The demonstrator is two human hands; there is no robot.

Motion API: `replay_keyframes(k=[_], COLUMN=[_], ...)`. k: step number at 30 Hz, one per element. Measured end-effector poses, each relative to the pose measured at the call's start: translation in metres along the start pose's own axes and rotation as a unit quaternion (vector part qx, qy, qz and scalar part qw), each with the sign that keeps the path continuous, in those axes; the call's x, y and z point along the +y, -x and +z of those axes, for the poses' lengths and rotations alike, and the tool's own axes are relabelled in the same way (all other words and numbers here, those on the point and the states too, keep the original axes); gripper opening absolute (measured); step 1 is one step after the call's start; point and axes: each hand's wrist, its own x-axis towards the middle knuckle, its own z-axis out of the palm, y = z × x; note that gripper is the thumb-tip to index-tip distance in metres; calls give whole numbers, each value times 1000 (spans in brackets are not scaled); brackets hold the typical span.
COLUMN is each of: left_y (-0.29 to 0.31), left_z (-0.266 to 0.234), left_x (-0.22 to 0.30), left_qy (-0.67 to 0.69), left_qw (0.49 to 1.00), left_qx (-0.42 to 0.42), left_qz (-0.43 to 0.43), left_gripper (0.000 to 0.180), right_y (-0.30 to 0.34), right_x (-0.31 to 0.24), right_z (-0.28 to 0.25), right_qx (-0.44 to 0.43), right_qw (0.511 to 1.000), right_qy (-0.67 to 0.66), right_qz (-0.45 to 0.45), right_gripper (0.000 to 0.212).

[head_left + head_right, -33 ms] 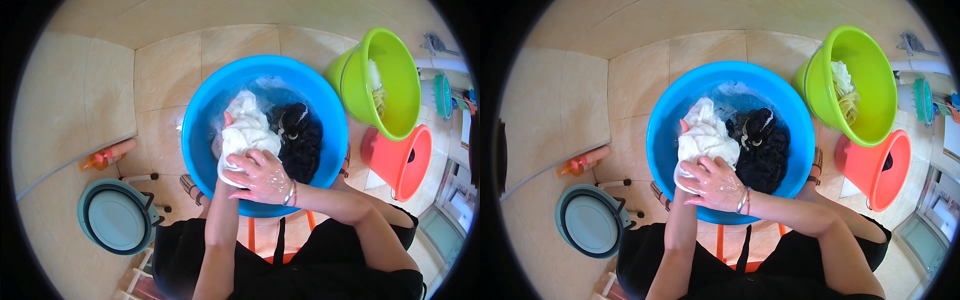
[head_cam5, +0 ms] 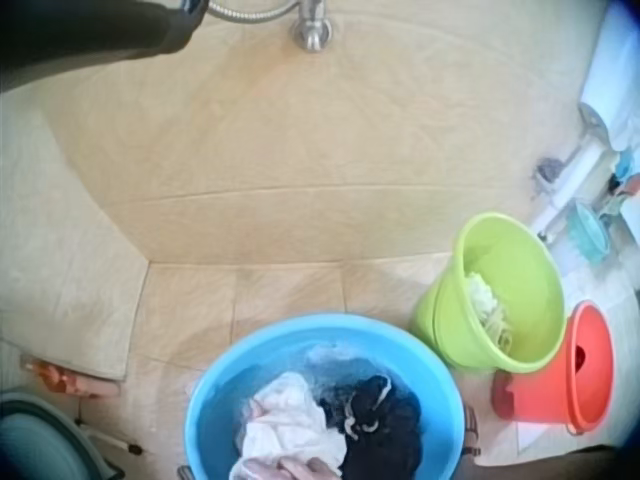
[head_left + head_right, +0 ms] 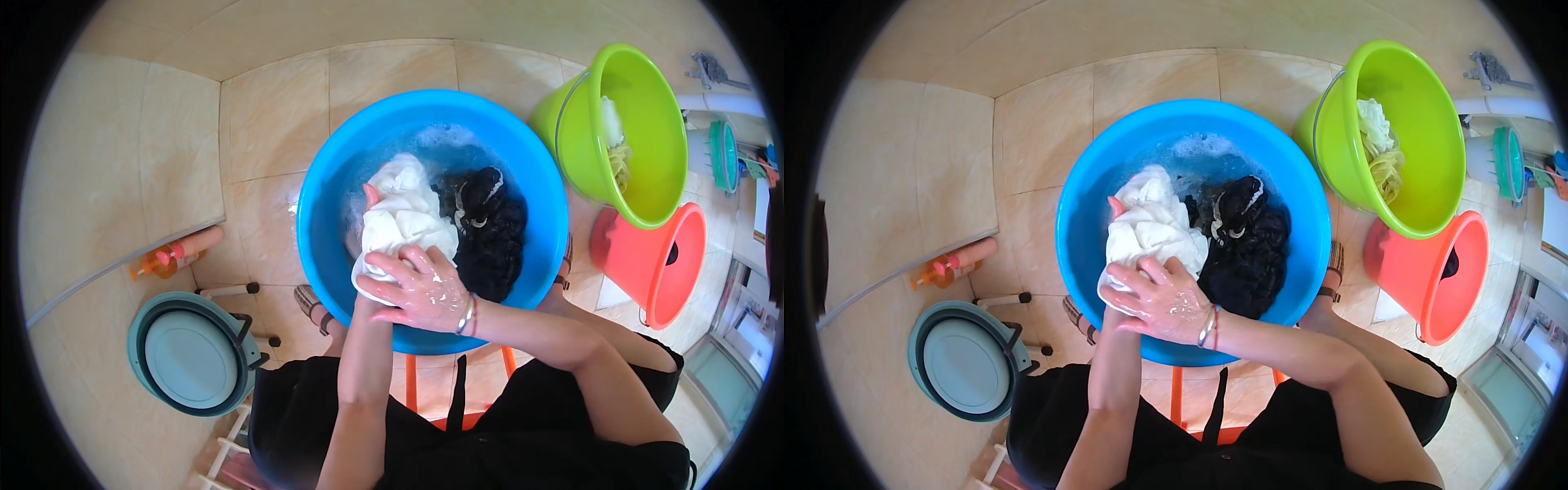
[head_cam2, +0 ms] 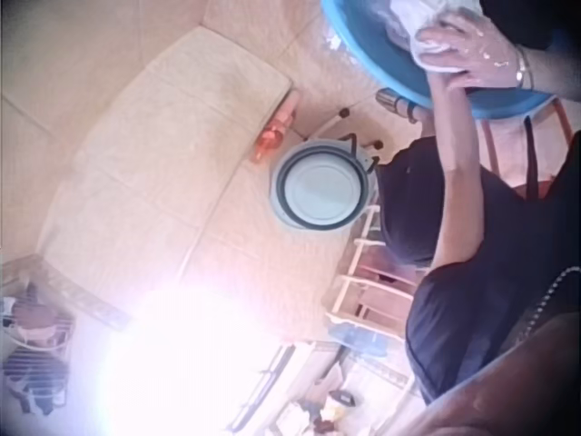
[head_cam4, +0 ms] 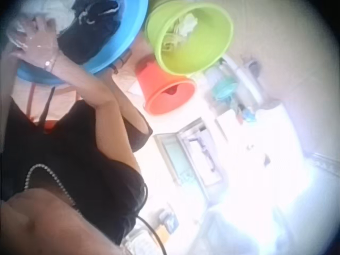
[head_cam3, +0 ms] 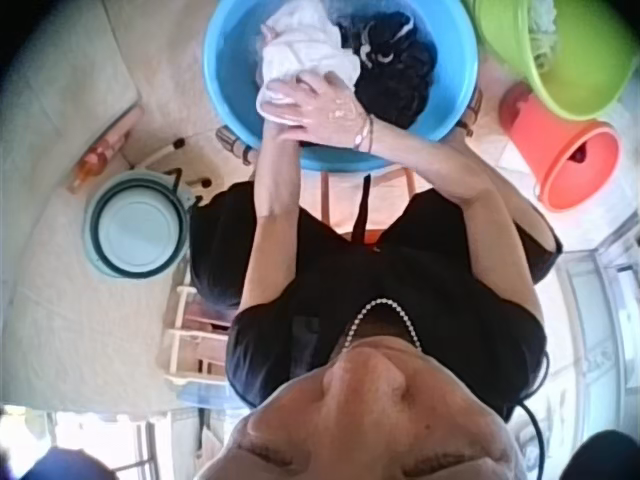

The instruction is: The person hand-washes clothes in a blue basin filled with soapy water. They scrub and wring out various garments, including white and yellow items, and transfer them into a green bucket. The person continues to wash and wring out more clothes throughout the video.

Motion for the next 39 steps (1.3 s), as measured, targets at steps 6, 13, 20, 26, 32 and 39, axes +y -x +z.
replay_keyframes(k=[6,13,20,26,32,39], left_y=[-2,6,15,54,74,63], left_z=[17,-30,4,39,47,133], left_x=[-24,-15,-64,-42,-33,-35], left_qy=[57,-89,-312,-426,-822,-815], left_qw=[998,964,780,732,375,557], left_qx=[-14,141,479,489,420,131], left_qz=[-25,209,256,207,90,91], left_gripper=[61,49,40,48,79,87], right_y=[1,-19,14,36,-12,-23], right_x=[4,29,134,167,87,16], right_z=[22,34,52,-33,-101,-147], right_qx=[102,149,17,65,85,-76], right_qw=[991,983,944,838,686,634], right_qy=[46,-18,-10,-360,-621,-728], right_qz=[79,110,329,404,370,251], right_gripper=[43,21,40,31,36,39])
